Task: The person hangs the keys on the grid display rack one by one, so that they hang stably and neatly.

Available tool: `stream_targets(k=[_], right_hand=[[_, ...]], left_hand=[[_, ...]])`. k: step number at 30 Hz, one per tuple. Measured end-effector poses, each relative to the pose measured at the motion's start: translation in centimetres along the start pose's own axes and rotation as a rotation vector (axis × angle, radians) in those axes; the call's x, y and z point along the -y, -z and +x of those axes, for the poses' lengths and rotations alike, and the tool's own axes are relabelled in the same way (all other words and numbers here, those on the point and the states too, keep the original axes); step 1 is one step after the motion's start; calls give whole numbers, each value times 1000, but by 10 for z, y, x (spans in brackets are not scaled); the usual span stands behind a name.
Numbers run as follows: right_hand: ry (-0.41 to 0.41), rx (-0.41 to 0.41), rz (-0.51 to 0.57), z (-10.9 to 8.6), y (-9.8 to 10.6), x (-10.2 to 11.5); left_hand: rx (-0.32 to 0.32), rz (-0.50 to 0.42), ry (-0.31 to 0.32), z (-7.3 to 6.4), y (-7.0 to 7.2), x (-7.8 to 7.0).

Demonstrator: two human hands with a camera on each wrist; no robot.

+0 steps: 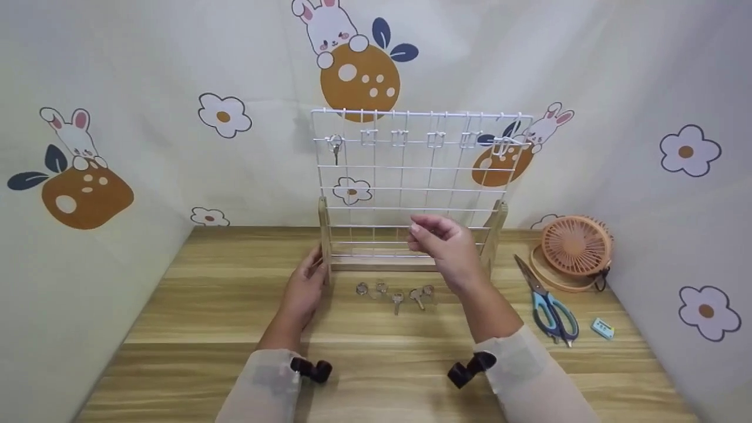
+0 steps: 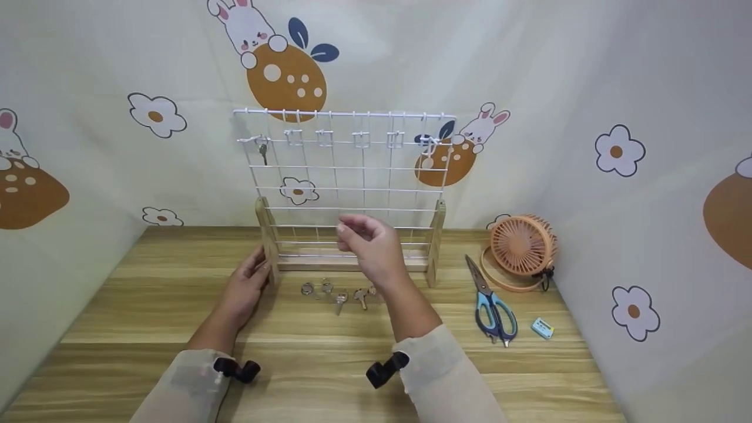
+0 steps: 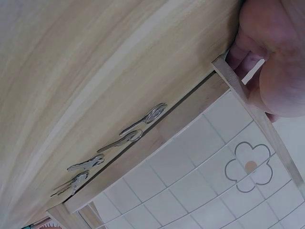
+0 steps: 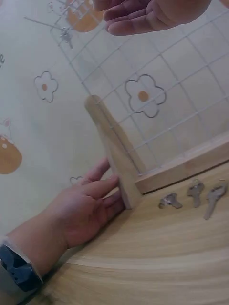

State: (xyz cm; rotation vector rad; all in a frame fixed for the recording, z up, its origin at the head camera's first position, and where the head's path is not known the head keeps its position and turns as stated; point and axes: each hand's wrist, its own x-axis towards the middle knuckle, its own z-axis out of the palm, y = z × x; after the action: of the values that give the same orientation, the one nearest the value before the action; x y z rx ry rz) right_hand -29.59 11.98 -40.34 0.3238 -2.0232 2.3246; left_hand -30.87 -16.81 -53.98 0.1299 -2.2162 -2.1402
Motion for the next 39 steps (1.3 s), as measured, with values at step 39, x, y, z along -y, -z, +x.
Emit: stream_targets(k=[39], right_hand=[[-148, 137, -682, -8, 82, -120]], left_hand=[[6, -32, -18, 1, 1, 1]])
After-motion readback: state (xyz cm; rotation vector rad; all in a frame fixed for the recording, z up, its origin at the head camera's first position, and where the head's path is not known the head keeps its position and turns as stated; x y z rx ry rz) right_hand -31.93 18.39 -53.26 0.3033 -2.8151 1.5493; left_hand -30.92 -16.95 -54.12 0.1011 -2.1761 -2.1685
